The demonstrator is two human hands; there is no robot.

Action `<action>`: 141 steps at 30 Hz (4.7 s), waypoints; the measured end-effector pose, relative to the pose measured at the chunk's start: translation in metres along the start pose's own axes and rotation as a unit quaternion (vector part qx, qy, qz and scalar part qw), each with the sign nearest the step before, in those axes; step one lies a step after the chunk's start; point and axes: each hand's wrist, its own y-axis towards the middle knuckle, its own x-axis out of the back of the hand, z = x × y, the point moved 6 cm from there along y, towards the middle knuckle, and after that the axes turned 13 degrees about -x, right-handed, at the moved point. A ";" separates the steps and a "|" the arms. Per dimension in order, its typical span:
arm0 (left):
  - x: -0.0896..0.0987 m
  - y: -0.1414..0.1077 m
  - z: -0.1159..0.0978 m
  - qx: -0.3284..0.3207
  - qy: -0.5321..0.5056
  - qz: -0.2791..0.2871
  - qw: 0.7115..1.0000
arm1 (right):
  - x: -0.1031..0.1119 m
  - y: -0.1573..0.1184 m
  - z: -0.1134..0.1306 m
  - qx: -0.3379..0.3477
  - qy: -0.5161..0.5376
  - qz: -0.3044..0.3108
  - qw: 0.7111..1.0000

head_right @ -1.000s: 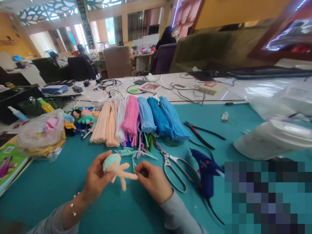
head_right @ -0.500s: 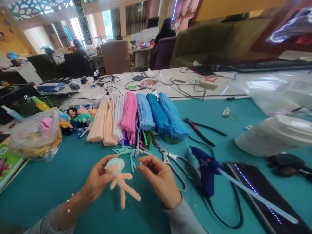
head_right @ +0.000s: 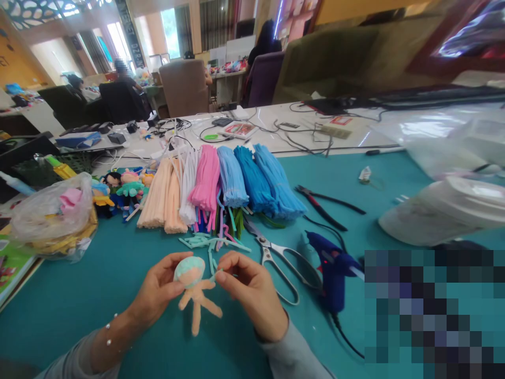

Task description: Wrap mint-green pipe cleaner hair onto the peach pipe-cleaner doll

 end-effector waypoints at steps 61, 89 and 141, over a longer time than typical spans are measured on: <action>-0.013 -0.006 -0.003 -0.013 0.008 -0.068 0.998 | -0.042 -0.030 0.013 0.256 -0.312 -0.042 0.914; -0.011 -0.002 -0.003 0.104 -0.075 -0.141 0.982 | -0.040 -0.034 0.022 0.292 -0.304 -0.012 0.907; -0.013 -0.003 0.001 0.050 -0.049 -0.059 0.996 | -0.038 -0.033 0.021 0.325 -0.286 -0.042 0.901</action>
